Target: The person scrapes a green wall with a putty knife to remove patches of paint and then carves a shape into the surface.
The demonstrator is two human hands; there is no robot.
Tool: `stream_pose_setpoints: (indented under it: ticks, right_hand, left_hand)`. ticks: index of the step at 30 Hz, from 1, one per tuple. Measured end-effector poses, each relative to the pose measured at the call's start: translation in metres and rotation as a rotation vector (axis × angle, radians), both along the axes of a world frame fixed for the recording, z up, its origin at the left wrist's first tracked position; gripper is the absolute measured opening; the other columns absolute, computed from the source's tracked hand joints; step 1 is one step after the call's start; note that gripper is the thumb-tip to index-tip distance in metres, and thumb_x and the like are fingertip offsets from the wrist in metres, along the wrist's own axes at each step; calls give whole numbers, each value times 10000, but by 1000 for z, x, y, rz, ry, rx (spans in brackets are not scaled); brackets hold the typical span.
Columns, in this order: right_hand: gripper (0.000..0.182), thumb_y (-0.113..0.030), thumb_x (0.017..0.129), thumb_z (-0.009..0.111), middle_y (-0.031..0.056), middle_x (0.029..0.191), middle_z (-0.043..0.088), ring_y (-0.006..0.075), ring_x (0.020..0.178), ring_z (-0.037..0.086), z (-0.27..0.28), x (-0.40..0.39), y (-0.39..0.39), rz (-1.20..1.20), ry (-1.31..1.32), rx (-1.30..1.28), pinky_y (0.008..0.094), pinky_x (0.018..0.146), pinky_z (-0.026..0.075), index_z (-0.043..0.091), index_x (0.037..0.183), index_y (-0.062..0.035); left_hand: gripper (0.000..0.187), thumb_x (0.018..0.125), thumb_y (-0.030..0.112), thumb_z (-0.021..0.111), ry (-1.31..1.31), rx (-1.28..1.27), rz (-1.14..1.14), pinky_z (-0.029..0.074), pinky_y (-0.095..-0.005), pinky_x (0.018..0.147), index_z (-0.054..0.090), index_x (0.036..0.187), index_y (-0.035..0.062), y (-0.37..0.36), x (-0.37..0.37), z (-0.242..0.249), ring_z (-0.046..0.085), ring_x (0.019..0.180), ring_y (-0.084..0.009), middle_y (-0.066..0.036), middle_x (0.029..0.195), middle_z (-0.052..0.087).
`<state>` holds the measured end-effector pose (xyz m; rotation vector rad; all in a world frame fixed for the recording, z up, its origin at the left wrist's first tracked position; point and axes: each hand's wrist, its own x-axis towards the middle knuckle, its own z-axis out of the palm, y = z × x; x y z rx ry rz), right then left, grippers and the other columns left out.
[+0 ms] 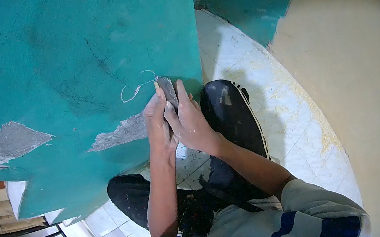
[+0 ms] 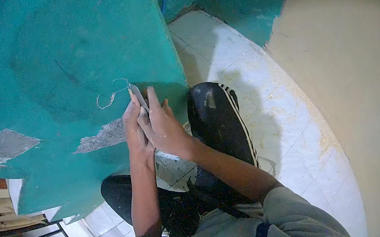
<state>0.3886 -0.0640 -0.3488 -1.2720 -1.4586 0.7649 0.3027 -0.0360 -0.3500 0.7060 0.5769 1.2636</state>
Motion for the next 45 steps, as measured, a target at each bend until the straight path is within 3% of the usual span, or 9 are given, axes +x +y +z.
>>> stream_pose_setpoints:
  ticks: [16, 19, 25, 28, 31, 35, 37, 40, 45]
  right_hand:
    - [663, -168, 957, 477, 434, 1112, 510, 548, 1040, 525, -11, -8, 6, 20, 162, 19, 532, 951, 396, 162, 1385, 229]
    - [668, -175, 957, 476, 451, 1116, 498, 557, 1043, 519, -7, -6, 5, 49, 202, -30, 535, 951, 395, 160, 1388, 226]
    - [697, -187, 955, 481, 432, 1160, 494, 547, 1060, 517, -17, -11, 5, 45, 218, -45, 523, 960, 394, 138, 1394, 232]
    - [618, -165, 957, 477, 394, 1193, 502, 525, 1082, 523, -23, -16, 5, 35, 213, 11, 511, 957, 400, 210, 1379, 199]
    - [487, -135, 961, 464, 340, 1198, 519, 471, 1112, 530, -12, -11, 3, 65, 286, 43, 520, 954, 391, 303, 1343, 120]
    - [383, -120, 968, 466, 176, 969, 565, 248, 811, 587, -9, -5, 3, 156, 538, -46, 402, 689, 460, 370, 1317, 4]
    - [376, -138, 978, 457, 88, 804, 549, 136, 589, 532, -12, -4, 2, 260, 781, -158, 310, 503, 432, 387, 1335, -44]
    - [348, -185, 1003, 436, -2, 638, 462, 53, 412, 350, -6, 2, -7, 360, 1017, -258, 229, 353, 275, 418, 1338, -93]
    - [322, -278, 1042, 429, -16, 588, 450, 54, 389, 350, 5, 2, -9, 281, 984, -275, 221, 336, 273, 466, 1300, -88]
  left_hand:
    - [289, 1006, 260, 535, 92, 5, -34, 520, -266, 655, 620, 1071, -8, -2, -8, 8, 636, 761, -135, -79, 927, 670]
    - [262, 999, 279, 538, 142, 6, -58, 497, -249, 669, 590, 1099, 43, -2, -10, 8, 585, 791, -90, -9, 929, 610]
    - [268, 1001, 281, 536, 174, 20, -72, 490, -241, 665, 590, 1099, 38, -5, -15, 6, 579, 785, -87, -9, 933, 607]
    - [264, 1014, 237, 519, 110, -22, -24, 504, -248, 638, 628, 1068, 3, -6, -15, 5, 617, 749, -107, -50, 921, 659]
    - [259, 1015, 232, 521, 136, -30, -15, 501, -244, 642, 632, 1060, 3, -6, -15, 3, 612, 755, -94, -41, 918, 658]
    - [246, 1008, 224, 543, 223, -39, 69, 473, -234, 619, 649, 1017, 1, -8, -10, 8, 584, 740, -69, -24, 893, 649]
    - [236, 1002, 222, 559, 263, -52, 139, 444, -218, 586, 664, 986, 11, -11, -6, 10, 556, 697, -44, -2, 831, 633]
    - [237, 997, 222, 575, 375, -21, 139, 377, -198, 510, 680, 915, 26, -11, -16, 1, 491, 598, -15, 37, 703, 569]
    - [270, 994, 229, 585, 552, 69, 216, 278, -206, 412, 673, 838, 27, -18, -7, 19, 386, 476, -7, 61, 588, 470]
